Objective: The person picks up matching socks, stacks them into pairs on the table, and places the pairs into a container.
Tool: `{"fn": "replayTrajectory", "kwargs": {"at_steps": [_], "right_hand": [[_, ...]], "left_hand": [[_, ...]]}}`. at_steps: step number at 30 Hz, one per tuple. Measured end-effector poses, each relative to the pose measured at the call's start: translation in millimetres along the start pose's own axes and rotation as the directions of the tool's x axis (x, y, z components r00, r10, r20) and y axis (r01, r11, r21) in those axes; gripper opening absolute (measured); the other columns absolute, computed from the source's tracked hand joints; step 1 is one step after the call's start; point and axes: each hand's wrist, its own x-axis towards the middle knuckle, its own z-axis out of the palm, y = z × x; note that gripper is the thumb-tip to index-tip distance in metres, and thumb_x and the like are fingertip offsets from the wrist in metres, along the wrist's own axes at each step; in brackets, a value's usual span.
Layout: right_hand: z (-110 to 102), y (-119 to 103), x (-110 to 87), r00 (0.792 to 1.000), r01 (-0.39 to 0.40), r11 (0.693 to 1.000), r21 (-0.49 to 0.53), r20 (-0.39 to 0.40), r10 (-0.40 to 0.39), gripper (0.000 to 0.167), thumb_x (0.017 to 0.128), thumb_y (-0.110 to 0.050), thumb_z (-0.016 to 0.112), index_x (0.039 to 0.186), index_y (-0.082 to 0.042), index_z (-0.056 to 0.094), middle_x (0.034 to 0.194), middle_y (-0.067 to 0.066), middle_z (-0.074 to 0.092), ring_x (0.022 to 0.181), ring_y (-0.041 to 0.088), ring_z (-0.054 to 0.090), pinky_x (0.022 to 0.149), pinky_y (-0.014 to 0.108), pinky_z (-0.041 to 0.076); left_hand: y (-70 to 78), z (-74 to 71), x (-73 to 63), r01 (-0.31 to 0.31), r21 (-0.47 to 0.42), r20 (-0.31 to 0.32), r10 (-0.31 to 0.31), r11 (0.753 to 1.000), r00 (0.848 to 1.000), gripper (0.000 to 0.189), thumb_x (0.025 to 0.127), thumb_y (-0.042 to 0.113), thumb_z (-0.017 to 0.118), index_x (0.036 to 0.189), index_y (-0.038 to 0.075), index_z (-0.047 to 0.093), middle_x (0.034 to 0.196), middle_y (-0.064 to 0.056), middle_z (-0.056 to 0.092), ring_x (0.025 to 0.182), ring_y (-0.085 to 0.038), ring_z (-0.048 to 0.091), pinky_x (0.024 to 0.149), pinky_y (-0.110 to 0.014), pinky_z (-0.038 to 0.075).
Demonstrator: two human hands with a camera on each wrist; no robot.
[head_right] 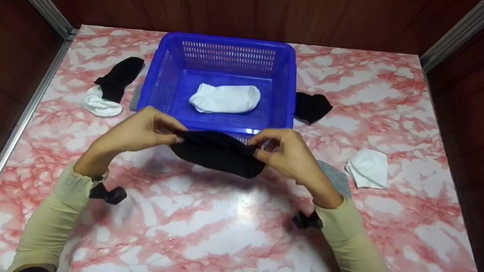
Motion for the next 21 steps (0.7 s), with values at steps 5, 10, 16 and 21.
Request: {"fn": "replayTrajectory", "kwargs": {"at_steps": [5,10,16,21], "right_hand": [[-11,-9,12.6,0.999,0.039,0.999,-0.028,0.006,-0.039,0.021,0.088,0.004,0.072,0.101,-0.011,0.081,0.092,0.001,0.075,0.08,0.005,0.068,0.066,0.018,0.056],[-20,-13,28.3,0.999,0.035,0.999,-0.01,0.025,-0.035,0.018,0.09,0.001,0.073,0.103,-0.008,0.081,0.091,-0.002,0.076,0.08,0.005,0.071,0.069,0.017,0.057],[-35,-17,49.2,0.997,-0.06,0.998,-0.022,0.039,0.06,0.017,0.091,-0.008,0.076,0.107,-0.011,0.081,0.087,-0.01,0.077,0.072,0.003,0.066,0.06,0.022,0.056],[-43,-15,67.6,0.985,-0.151,0.987,0.045,0.092,0.147,0.018,0.092,-0.006,0.074,0.109,-0.008,0.08,0.087,-0.009,0.078,0.071,0.005,0.067,0.061,0.025,0.057]], "left_hand": [[1.9,-8.0,11.1,-0.03,-0.024,-0.024,0.029,0.999,0.999,0.024,0.093,0.009,0.075,0.116,0.008,0.081,0.11,-0.008,0.081,0.078,-0.004,0.066,0.066,-0.018,0.054],[3.8,-17.2,22.8,-0.045,-0.041,-0.044,0.044,0.998,0.998,0.022,0.094,0.01,0.073,0.115,0.007,0.081,0.106,-0.009,0.08,0.08,-0.007,0.069,0.07,-0.021,0.056],[5.3,-27.8,36.2,-0.025,-0.092,-0.043,0.021,0.995,0.999,0.023,0.095,0.006,0.07,0.116,0.005,0.08,0.111,-0.013,0.079,0.089,-0.012,0.075,0.076,-0.027,0.063],[2.5,-36.2,47.1,-0.042,-0.038,-0.04,0.04,0.998,0.998,0.024,0.095,0.008,0.072,0.117,0.007,0.08,0.112,-0.012,0.08,0.087,-0.009,0.072,0.076,-0.021,0.058]]}}
